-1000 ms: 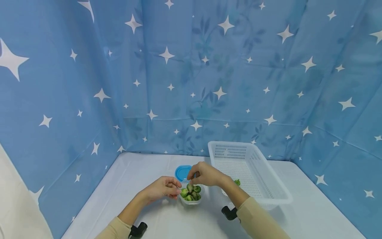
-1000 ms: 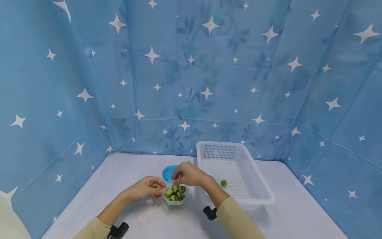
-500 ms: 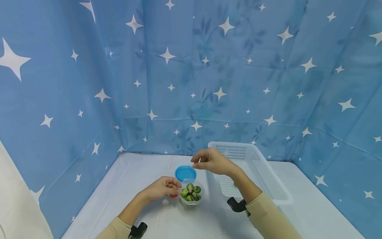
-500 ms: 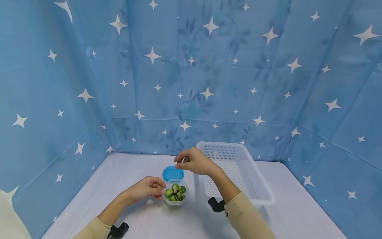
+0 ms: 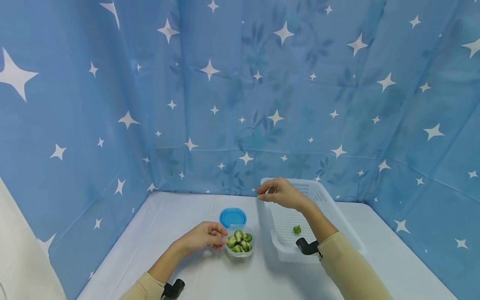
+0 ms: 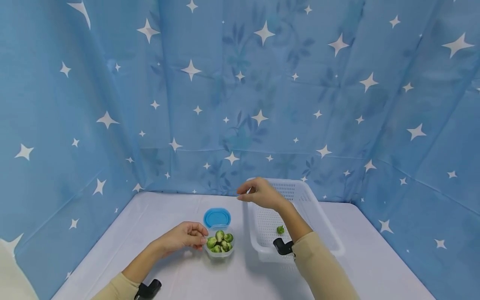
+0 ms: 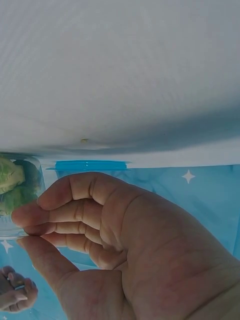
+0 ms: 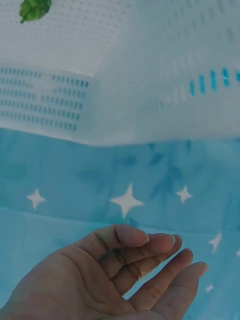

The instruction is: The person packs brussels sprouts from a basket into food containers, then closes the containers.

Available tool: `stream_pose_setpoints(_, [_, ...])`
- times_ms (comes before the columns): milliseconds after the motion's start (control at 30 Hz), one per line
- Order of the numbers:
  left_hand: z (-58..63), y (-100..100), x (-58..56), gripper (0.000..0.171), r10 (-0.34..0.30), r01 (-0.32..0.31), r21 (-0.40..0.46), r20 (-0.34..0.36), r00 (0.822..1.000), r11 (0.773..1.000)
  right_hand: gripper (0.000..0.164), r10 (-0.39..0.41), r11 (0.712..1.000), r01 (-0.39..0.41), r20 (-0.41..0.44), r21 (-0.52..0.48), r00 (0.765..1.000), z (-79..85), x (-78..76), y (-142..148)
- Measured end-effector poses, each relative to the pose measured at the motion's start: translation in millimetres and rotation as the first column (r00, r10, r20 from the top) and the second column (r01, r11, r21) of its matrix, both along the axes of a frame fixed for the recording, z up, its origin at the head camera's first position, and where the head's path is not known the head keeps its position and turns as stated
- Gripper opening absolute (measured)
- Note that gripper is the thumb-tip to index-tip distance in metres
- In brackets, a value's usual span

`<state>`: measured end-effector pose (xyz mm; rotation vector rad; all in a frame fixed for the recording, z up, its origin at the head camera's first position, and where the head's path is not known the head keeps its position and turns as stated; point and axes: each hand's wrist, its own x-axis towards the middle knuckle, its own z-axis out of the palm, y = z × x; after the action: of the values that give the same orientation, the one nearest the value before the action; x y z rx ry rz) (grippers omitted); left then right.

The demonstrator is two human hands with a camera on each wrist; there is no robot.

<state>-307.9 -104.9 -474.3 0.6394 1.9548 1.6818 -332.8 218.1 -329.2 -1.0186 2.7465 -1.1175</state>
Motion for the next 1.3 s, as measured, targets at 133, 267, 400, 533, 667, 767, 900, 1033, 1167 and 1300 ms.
stream_pose_setpoints(133, [-0.1, 0, 0.1, 0.037, -0.008, 0.007, 0.002, 0.004, 1.000, 1.000, 0.020, -0.046, 0.999, 0.046, 0.027, -0.001, 0.999, -6.3, -9.0, 12])
stream_pose_setpoints(267, [0.2, 1, 0.8, 0.039, -0.015, 0.015, 0.008, 0.004, 1.000, 1.000, 0.020, -0.100, 0.995, 0.100, 0.019, 0.001, 0.995, -11.6, -15.8, 22])
stream_pose_setpoints(400, [0.2, 1, 1.1, 0.038, -0.014, 0.013, 0.007, 0.003, 1.000, 1.000, 0.024, -0.129, 0.992, 0.129, 0.028, -0.008, 0.991, -16.8, -21.6, 33])
stream_pose_setpoints(533, [0.4, 1, 1.1, 0.038, -0.010, 0.009, 0.005, 0.005, 1.000, 1.000, 0.027, -0.149, 0.988, 0.151, 0.060, -0.019, 0.987, -22.7, -28.4, 42])
stream_pose_setpoints(667, [0.4, 1, 0.9, 0.037, -0.006, 0.006, 0.004, 0.004, 1.000, 1.000, 0.026, -0.198, 0.979, 0.201, 0.107, -0.019, 0.974, -28.9, -34.5, 51])
stream_pose_setpoints(767, [0.6, 1, 1.0, 0.035, -0.005, 0.005, 0.005, 0.004, 1.000, 1.000, 0.024, -0.240, 0.969, 0.245, 0.143, -0.016, 0.960, -33.5, -37.1, 56])
stream_pose_setpoints(900, [0.5, 0, 1.5, 0.036, -0.003, 0.003, 0.002, 0.004, 1.000, 1.000, 0.024, -0.274, 0.961, 0.278, 0.168, -0.001, 0.947, -41.8, -40.5, 64])
stream_pose_setpoints(1033, [0.8, 0, 1.9, 0.035, -0.002, 0.002, 0.001, 0.005, 1.000, 1.000, 0.024, -0.285, 0.958, 0.285, 0.180, 0.026, 0.941, -50.2, -43.3, 70])
stream_pose_setpoints(1167, [2.4, 0, 2.2, 0.034, -0.001, 0.001, 0.006, 0.005, 1.000, 1.000, 0.025, -0.289, 0.957, 0.286, 0.193, 0.043, 0.938, -56.3, -45.0, 74])
stream_pose_setpoints(1300, [2.6, 0, 1.3, 0.035, 0.001, -0.001, 0.000, 0.002, 1.000, 1.000, 0.025, -0.307, 0.952, 0.302, 0.223, 0.056, 0.925, -59.3, -44.9, 75])
